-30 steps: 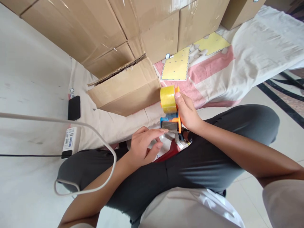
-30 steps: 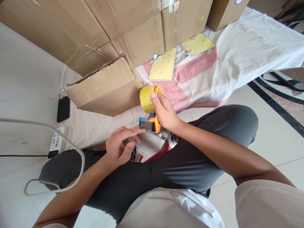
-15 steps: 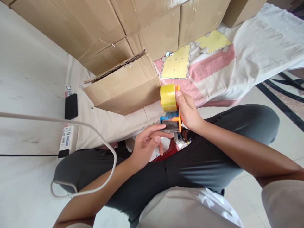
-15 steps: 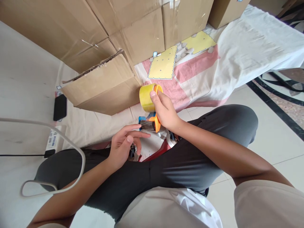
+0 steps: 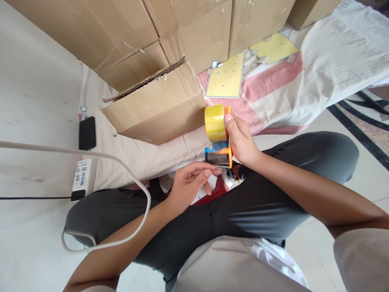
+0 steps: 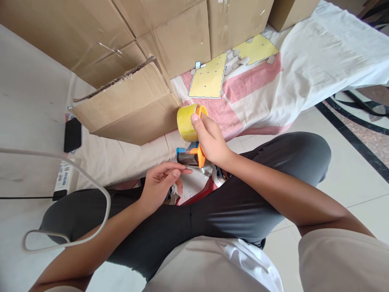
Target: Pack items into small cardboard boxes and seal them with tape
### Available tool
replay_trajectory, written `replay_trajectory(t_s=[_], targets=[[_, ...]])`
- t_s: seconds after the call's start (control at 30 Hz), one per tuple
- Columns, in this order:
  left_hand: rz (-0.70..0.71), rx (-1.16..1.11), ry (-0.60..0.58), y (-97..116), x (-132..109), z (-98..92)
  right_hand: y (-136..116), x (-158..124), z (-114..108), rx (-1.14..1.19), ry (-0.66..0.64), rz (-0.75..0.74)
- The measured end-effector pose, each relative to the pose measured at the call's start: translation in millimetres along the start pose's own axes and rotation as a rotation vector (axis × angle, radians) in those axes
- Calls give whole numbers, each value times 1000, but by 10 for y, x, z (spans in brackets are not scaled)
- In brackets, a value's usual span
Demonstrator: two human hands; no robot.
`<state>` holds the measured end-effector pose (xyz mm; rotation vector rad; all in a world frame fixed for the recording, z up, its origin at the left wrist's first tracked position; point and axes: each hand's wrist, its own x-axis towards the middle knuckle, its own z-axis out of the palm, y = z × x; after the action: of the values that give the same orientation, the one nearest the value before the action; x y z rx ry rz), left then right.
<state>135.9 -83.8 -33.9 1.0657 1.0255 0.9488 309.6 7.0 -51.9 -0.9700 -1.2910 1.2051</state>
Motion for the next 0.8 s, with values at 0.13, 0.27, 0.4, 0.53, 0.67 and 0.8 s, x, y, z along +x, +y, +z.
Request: replay_trajectory(t_s=[0.13,0.27,0.4,0.53,0.67,0.8], targets=[[29,26,21,28,0,-4,16,2,0,-11,-4,-9],[111,-3,44,35,-22,-26,40,-2,-3,-17,3,0],[269,-4,45,35,-39,-69,49,-4,0,-22,23,10],[405,109,65,48,-18,-139,35,-4,6,-40,23,18],[494,230,63,62,26,-222,21,-3,5,-69,28,9],[563,313,26,81,45,-262,13,-4,-2,-82,18,8]])
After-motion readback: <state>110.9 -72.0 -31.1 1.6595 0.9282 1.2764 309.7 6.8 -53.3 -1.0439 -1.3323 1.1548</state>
